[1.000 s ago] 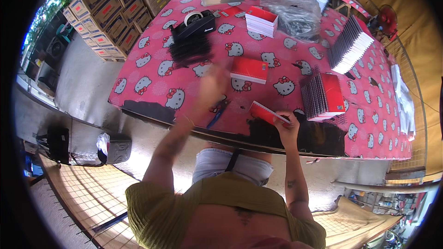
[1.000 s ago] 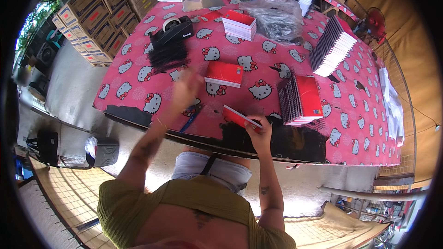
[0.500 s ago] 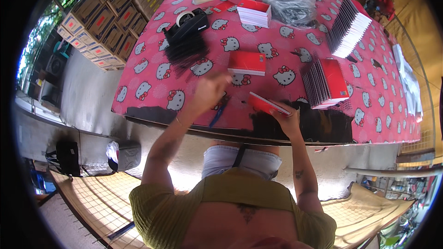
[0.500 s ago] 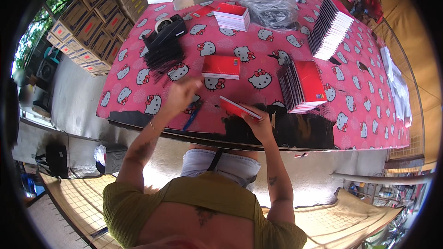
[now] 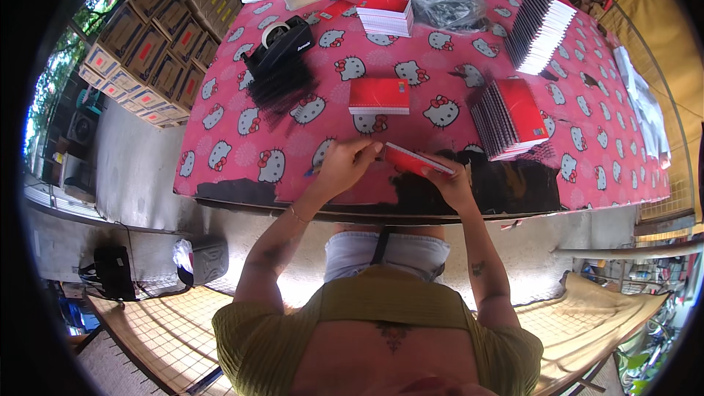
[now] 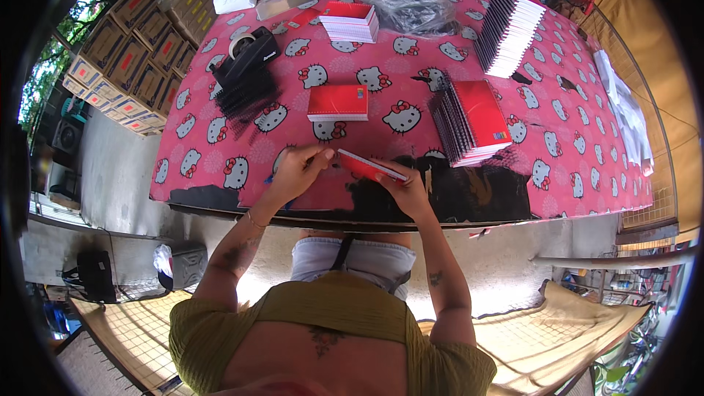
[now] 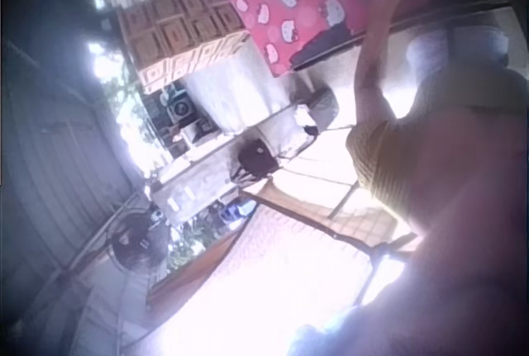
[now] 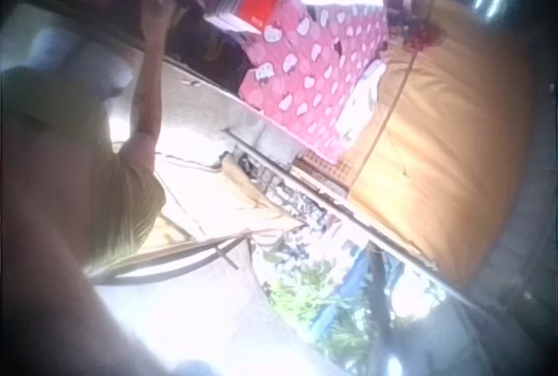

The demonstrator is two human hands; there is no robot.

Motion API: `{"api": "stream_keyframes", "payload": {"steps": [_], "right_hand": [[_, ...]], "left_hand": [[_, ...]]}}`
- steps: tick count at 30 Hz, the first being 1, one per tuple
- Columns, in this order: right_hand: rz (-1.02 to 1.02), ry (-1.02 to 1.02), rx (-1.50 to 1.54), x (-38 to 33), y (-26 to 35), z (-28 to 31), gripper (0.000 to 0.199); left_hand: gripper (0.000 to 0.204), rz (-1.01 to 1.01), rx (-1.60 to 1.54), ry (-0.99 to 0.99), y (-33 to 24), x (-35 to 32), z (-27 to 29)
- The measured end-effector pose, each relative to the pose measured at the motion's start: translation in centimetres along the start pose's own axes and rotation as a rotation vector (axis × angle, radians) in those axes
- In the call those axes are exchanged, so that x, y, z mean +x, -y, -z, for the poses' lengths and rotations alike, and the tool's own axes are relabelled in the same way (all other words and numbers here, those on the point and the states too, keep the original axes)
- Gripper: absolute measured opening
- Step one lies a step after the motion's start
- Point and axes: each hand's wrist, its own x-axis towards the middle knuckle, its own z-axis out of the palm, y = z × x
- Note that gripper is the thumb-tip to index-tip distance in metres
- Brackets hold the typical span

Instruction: The person assembles small red notebooks by folding paper covers around stacks of pages and placing the finished items onto a stack.

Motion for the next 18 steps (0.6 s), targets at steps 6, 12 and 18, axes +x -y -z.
{"api": "stream_keyframes", "payload": {"steps": [6, 12, 18], "right_hand": [[-0.011, 0.023, -0.030, -0.1, 0.4, 0.1, 0.029], [-0.023, 0.010, -0.010, 0.1, 0.3, 0.1, 0.028], [0.001, -0.024, -0.098, -1.0, 1.3, 0.1, 0.028]], "left_hand": [[0.015, -0.001, -0.073, 0.023, -0.1, 1.8, 0.1], [0.023, -0.355, -0.009, 0.221, 1.0, 3.3, 1.3], [0.025, -0.373, 0.128, 0.233, -1.3, 3.5, 1.7]]}}
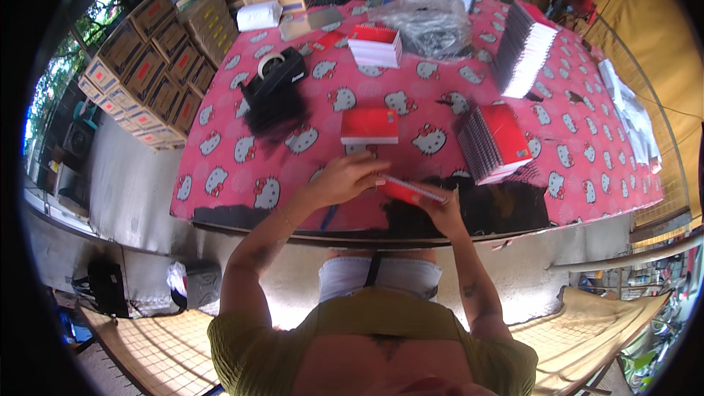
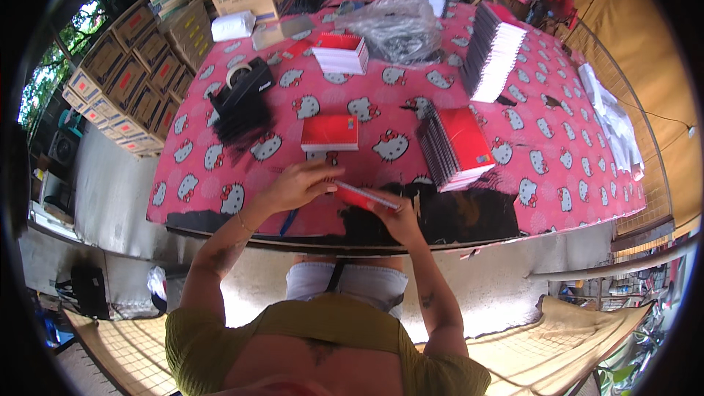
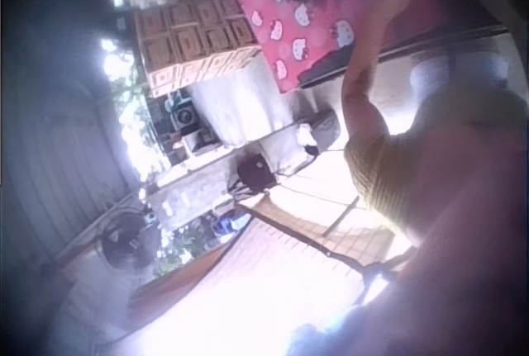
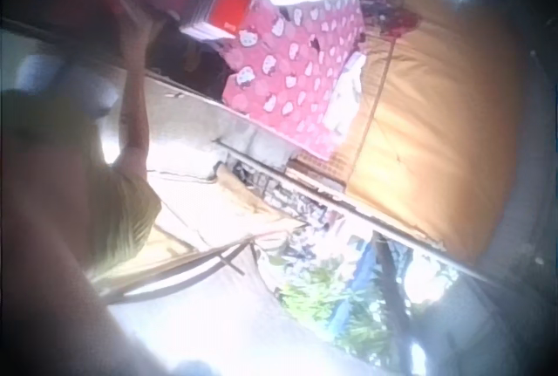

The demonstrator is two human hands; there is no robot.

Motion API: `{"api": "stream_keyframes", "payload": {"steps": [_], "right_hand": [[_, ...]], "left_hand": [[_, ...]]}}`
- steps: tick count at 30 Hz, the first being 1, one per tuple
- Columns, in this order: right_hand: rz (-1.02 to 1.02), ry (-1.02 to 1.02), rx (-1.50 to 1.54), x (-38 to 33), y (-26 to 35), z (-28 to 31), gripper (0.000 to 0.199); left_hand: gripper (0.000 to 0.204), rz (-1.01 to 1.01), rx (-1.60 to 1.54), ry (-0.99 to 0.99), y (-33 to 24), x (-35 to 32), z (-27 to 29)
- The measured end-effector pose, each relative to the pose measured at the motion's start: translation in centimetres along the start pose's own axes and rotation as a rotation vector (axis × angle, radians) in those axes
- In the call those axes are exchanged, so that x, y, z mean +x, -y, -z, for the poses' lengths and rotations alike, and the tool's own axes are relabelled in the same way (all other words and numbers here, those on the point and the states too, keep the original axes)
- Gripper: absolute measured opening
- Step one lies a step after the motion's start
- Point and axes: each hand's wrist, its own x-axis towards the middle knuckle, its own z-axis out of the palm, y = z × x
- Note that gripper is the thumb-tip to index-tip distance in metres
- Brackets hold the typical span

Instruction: The person assembles small red notebooks by folding paper covers around stacks of pages and placing the finished items onto a stack.

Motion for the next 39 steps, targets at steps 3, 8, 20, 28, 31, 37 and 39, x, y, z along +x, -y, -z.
{"api": "stream_keyframes", "payload": {"steps": [3, 8, 20, 28, 31, 37, 39], "right_hand": [[0.015, 0.011, 0.072, -0.1, -0.1, -0.6, 0.029], [-0.016, -0.036, 0.138, -0.5, 1.4, -1.2, 0.029], [-0.192, -0.252, 0.248, -1.7, 5.9, -2.2, 0.031], [-0.016, -0.192, 0.234, -1.5, 6.4, -1.8, 0.031], [0.081, -0.217, 0.191, -1.3, 6.4, -2.2, 0.030], [0.011, -0.182, 0.208, -1.2, 9.0, -1.1, 0.029], [0.096, -0.187, 0.175, -1.3, 7.3, -1.8, 0.026]], "left_hand": [[0.024, 0.022, -0.020, 0.120, -0.1, 0.4, 0.2], [0.020, -0.050, -0.040, -0.024, -0.9, 0.8, 0.0], [0.081, -0.047, 0.594, -0.118, -3.5, -4.3, -6.4], [0.086, -0.030, 0.576, -0.085, -5.2, -3.6, -5.7], [0.084, -0.067, 0.565, -0.186, -5.6, -2.7, -4.7], [0.083, -0.173, 0.544, -0.048, -6.1, -4.4, -5.8], [0.085, -0.151, 0.616, -0.216, -6.7, -2.2, -5.3]]}}
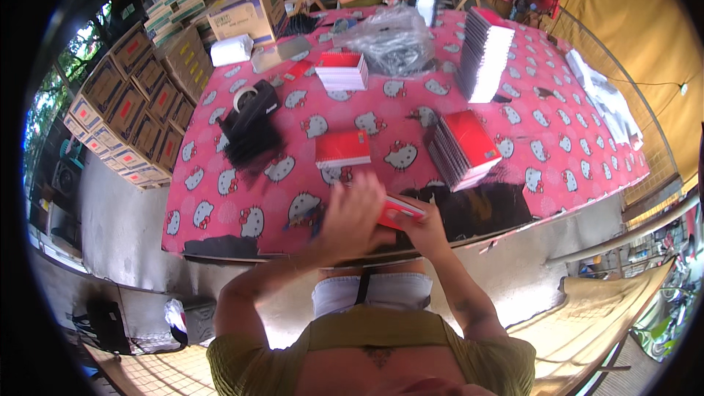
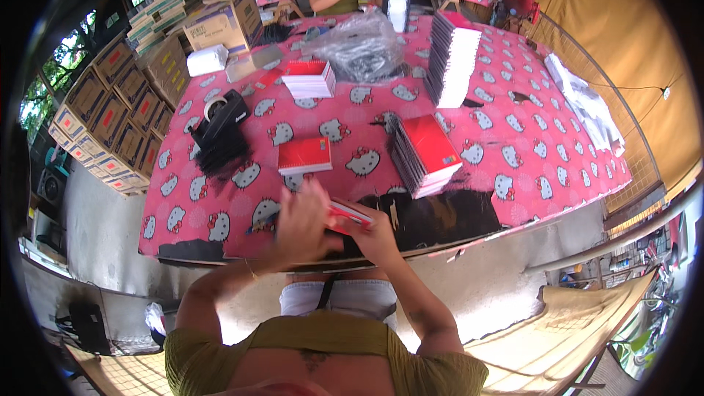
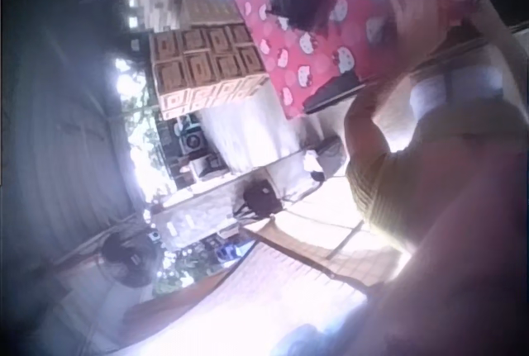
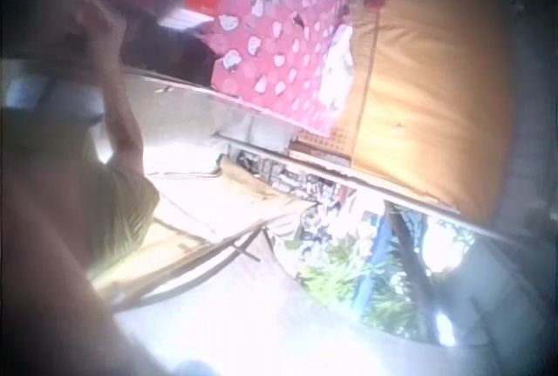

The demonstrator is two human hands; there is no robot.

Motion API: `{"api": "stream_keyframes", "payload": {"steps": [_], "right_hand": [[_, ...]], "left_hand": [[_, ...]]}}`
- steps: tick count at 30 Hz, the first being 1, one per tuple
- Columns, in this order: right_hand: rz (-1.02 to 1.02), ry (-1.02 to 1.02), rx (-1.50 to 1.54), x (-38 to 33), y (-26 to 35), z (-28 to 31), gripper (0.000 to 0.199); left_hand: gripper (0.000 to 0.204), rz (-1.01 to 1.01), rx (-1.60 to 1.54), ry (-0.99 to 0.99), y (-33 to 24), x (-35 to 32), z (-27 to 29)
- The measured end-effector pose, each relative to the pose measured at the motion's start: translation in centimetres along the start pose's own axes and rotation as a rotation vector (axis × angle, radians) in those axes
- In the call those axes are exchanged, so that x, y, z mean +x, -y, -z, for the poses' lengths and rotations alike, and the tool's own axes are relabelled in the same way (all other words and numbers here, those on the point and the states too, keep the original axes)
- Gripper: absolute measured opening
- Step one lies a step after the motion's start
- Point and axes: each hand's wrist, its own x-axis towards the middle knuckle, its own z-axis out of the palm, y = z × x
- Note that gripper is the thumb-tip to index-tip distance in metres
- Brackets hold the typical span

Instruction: The person assembles small red notebooks by folding paper covers around stacks of pages and placing the finished items onto a stack.

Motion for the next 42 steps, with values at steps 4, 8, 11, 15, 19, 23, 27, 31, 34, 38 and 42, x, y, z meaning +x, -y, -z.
{"api": "stream_keyframes", "payload": {"steps": [4, 8, 11, 15, 19, 23, 27, 31, 34, 38, 42], "right_hand": [[-0.086, 0.049, -0.018, 0.3, 0.9, -0.2, 0.025], [0.033, 0.105, -0.026, 0.5, 0.1, 0.3, 0.030], [-0.027, 0.136, 0.041, 0.4, 0.2, 0.1, 0.034], [-0.005, 0.100, -0.027, 0.7, 0.6, 0.0, 0.050], [-0.012, 0.127, 0.051, 0.6, -1.7, 0.2, 0.059], [-0.063, 0.100, -0.098, 1.2, -1.3, 0.5, 0.057], [-0.134, 0.070, -0.035, 0.9, -3.1, 0.6, 0.061], [-0.006, 0.080, -0.098, 1.1, -3.4, 1.1, 0.071], [0.044, 0.102, -0.168, 1.4, -7.7, 2.3, 0.071], [-0.003, 0.170, -0.336, 1.7, -7.6, 3.2, 0.059], [0.134, 0.198, -0.449, 1.4, -4.1, 4.4, 0.049]], "left_hand": [[0.090, 0.033, 0.089, 0.066, 1.3, 3.4, 1.5], [0.089, -0.040, -0.026, 0.005, -0.8, 0.3, -0.7], [0.089, 0.092, 0.136, -0.017, 1.2, 6.4, 2.5], [0.083, -0.089, -0.190, 0.033, -1.9, -1.5, -1.8], [0.090, 0.043, 0.072, 0.059, 0.3, 6.6, 1.5], [0.082, -0.103, -0.222, 0.039, -2.6, -1.0, -2.4], [0.080, 0.010, -0.088, 0.082, -0.5, 5.4, 0.2], [0.066, -0.020, -0.274, -0.016, -2.4, 0.6, -1.0], [0.044, 0.128, -0.286, 0.019, -0.5, 4.3, -1.4], [0.021, 0.061, -0.378, 0.013, 0.6, 2.6, -4.2], [0.022, 0.107, -0.417, -0.021, 0.1, 2.7, -3.5]]}}
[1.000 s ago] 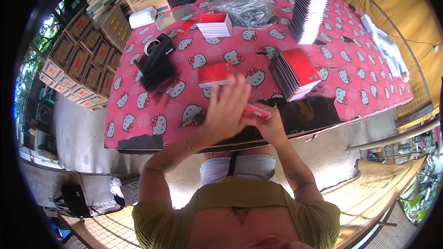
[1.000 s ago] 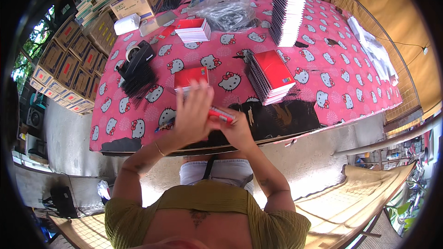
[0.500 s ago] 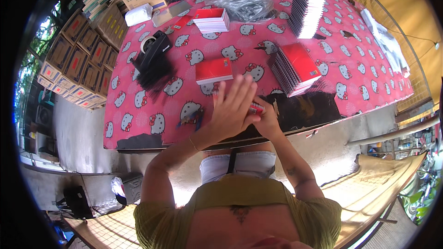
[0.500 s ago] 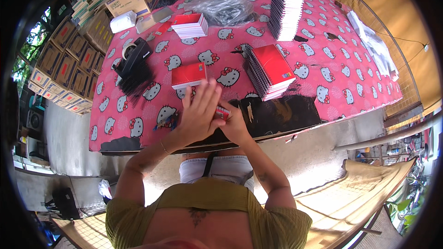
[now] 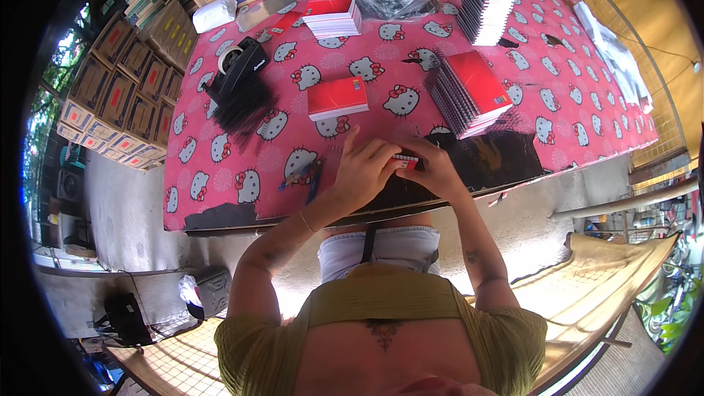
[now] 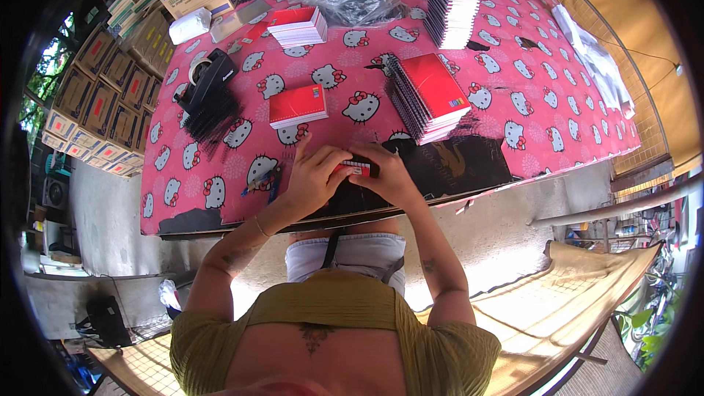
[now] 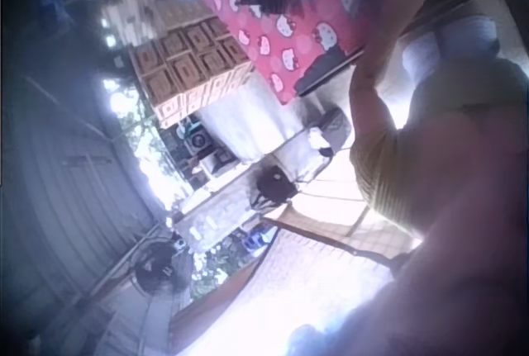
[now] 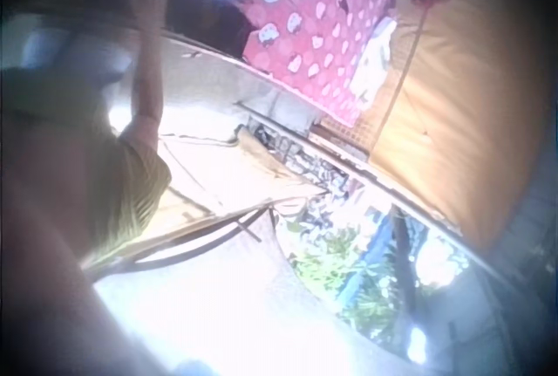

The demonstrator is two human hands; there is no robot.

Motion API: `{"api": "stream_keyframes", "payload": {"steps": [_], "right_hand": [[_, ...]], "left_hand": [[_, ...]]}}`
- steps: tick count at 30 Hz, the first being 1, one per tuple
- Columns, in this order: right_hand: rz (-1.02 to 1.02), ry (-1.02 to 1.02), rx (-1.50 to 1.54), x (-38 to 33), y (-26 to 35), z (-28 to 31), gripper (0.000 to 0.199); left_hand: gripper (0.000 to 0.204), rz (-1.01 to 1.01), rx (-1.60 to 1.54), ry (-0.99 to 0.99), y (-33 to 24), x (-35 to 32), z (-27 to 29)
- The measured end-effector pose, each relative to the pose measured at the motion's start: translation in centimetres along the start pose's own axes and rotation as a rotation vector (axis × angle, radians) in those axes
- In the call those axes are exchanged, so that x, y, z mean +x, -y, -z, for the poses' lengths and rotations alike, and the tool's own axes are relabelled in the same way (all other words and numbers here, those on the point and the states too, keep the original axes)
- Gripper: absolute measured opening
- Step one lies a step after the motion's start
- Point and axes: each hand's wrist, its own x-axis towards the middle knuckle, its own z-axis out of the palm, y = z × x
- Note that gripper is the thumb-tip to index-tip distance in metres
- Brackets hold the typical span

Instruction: The person assembles small red notebooks by folding paper covers around stacks of pages and placing the finished items onto a stack.

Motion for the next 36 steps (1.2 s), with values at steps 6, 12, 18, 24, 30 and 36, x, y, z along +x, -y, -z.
{"api": "stream_keyframes", "payload": {"steps": [6, 12, 18, 24, 30, 36], "right_hand": [[-0.287, 0.101, 0.341, -1.5, -1.0, 3.2, 0.030], [-0.267, 0.127, 0.295, -0.4, -1.5, 3.5, 0.013], [-0.042, -0.073, -0.035, 0.2, -0.8, 1.7, 0.005], [0.019, -0.513, -0.013, 0.1, 8.1, 1.9, 0.036], [-0.164, -0.410, 0.341, 2.3, 10.2, 9.0, 0.047], [-0.273, -0.205, -0.457, 6.5, 2.1, 20.3, 0.048]], "left_hand": [[0.020, -0.038, 0.003, -0.023, -0.3, 0.4, -0.5], [0.021, -0.036, -0.020, -0.040, -0.5, 0.5, -0.5], [0.021, -0.001, 0.083, 0.123, -0.7, 0.5, 0.7], [0.024, 0.323, -0.349, 0.098, -4.2, 5.0, 5.2], [0.031, -0.227, -0.091, -0.275, -2.2, 16.5, 3.6], [0.031, -0.013, -0.295, -0.019, -0.3, 22.7, -5.2]]}}
